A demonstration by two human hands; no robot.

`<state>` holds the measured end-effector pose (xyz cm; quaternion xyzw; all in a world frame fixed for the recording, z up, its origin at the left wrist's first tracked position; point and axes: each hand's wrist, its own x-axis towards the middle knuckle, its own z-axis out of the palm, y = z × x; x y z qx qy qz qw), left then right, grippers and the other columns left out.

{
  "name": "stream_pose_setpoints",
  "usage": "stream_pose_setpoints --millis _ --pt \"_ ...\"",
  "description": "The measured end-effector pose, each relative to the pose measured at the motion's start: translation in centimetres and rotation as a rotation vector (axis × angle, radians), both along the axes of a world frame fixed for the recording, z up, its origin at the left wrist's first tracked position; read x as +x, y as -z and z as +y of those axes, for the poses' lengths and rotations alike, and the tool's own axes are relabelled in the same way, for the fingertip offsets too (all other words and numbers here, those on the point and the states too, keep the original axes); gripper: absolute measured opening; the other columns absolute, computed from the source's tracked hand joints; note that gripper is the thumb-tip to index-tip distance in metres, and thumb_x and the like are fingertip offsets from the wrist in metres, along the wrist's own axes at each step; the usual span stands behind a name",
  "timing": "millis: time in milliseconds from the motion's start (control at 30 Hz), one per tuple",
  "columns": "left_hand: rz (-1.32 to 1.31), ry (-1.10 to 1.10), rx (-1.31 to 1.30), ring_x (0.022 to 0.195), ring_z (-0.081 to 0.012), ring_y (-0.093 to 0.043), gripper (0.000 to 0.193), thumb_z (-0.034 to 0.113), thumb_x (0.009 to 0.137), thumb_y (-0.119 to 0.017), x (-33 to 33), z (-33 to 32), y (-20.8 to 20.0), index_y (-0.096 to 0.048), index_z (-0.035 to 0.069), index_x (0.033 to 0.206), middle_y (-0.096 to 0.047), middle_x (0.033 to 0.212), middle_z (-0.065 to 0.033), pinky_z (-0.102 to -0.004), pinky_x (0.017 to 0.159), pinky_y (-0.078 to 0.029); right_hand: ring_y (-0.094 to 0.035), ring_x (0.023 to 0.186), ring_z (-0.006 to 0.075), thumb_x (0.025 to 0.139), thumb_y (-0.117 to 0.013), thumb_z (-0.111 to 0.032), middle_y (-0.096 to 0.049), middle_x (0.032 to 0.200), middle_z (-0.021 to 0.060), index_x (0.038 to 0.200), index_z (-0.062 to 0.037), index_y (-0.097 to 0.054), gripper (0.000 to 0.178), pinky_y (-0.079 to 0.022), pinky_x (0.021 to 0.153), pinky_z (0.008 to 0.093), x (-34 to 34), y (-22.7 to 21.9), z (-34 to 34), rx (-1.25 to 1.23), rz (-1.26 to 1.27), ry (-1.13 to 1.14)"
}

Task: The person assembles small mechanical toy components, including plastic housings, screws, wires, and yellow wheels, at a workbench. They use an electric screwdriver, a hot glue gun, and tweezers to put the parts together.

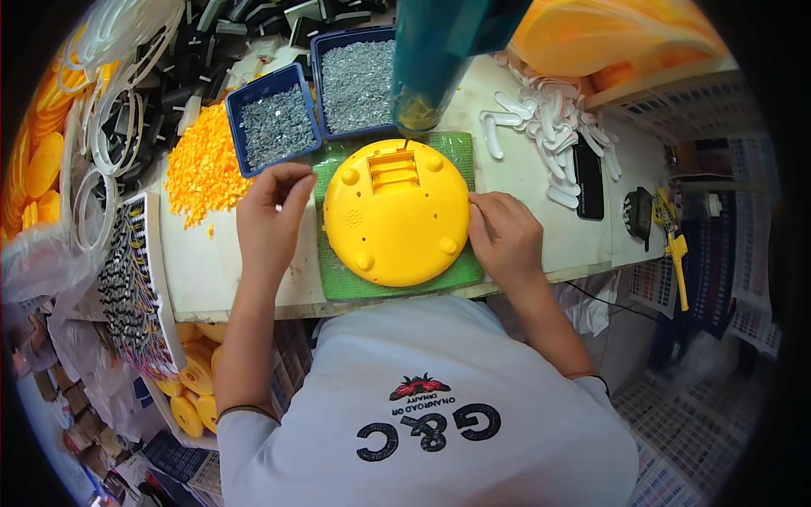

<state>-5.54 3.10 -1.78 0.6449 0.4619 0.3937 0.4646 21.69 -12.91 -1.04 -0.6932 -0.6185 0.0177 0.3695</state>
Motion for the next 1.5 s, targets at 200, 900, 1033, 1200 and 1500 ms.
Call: stream_pose_setpoints --millis 200,900,1033,1200,1500 --pt "-0.015 -0.068 -0.098 0.081 -0.0089 -0.065 0.009 0.005 0.098 -0.073 0.3 -3.9 1.2 -0.073 -0.003 0.103 -0.074 0.095 -0.0044 -0.0238 0.073 -0.052 -0.072 0.086 0.0339 0.09 -0.072 -0.007 -0.074 0.096 0.0142 0.104 -0.0016 -0.075 0.015 -0.058 0.078 0.0412 2.1 -1.2 3.8 0.0 0.11 0.023" --pt "0.336 0.165 0.677 0.127 -0.0349 -0.059 0.029 0.009 0.092 -0.073 2.1 1.0 -1.8 -0.073 0.006 0.121 -0.067 0.131 -0.013 -0.0452 0.107 -0.047 -0.069 0.087 0.0238 0.096 -0.071 -0.012 -0.071 0.093 0.009 0.105 -0.006 -0.072 0.012 -0.054 0.079 0.0357 2.8 -0.9 18.8 -0.059 -0.071 -0.176" --pt "0.473 0.183 0.872 0.123 -0.0335 -0.06 0.025 0.014 0.089 -0.078 6.9 7.9 -1.1 -0.075 0.01 0.113 -0.069 0.125 -0.0093 -0.0455 0.102 -0.048 -0.074 0.083 0.0287 0.092 -0.076 -0.014 -0.076 0.097 0.0152 0.108 -0.0035 -0.074 0.019 -0.058 0.078 0.0347 2.0 -3.7 15.1 -0.087 0.206 -0.176" --pt "0.478 0.248 0.859 0.116 -0.0292 -0.063 0.015 0.021 0.087 -0.081 8.4 10.5 -0.2 -0.076 0.01 0.095 -0.071 0.112 -0.0045 -0.0454 0.096 -0.048 -0.072 0.086 0.0148 0.095 -0.074 -0.007 -0.077 0.099 0.0089 0.108 0.0013 -0.075 0.015 -0.056 0.079 0.0285 2.5 -4.7 5.2 -0.073 0.459 -0.031" --pt "0.405 0.223 0.947 0.101 -0.0331 -0.066 0.018 0.024 0.091 -0.076 7.9 10.7 -0.5 -0.073 0.006 0.093 -0.072 0.097 -0.0085 -0.0451 0.086 -0.051 -0.065 0.084 0.0144 0.089 -0.077 -0.002 -0.069 0.095 0.0059 0.097 -0.001 -0.074 0.009 -0.051 0.072 0.0267 -0.7 -0.7 -4.7 -0.32 0.688 -0.209"
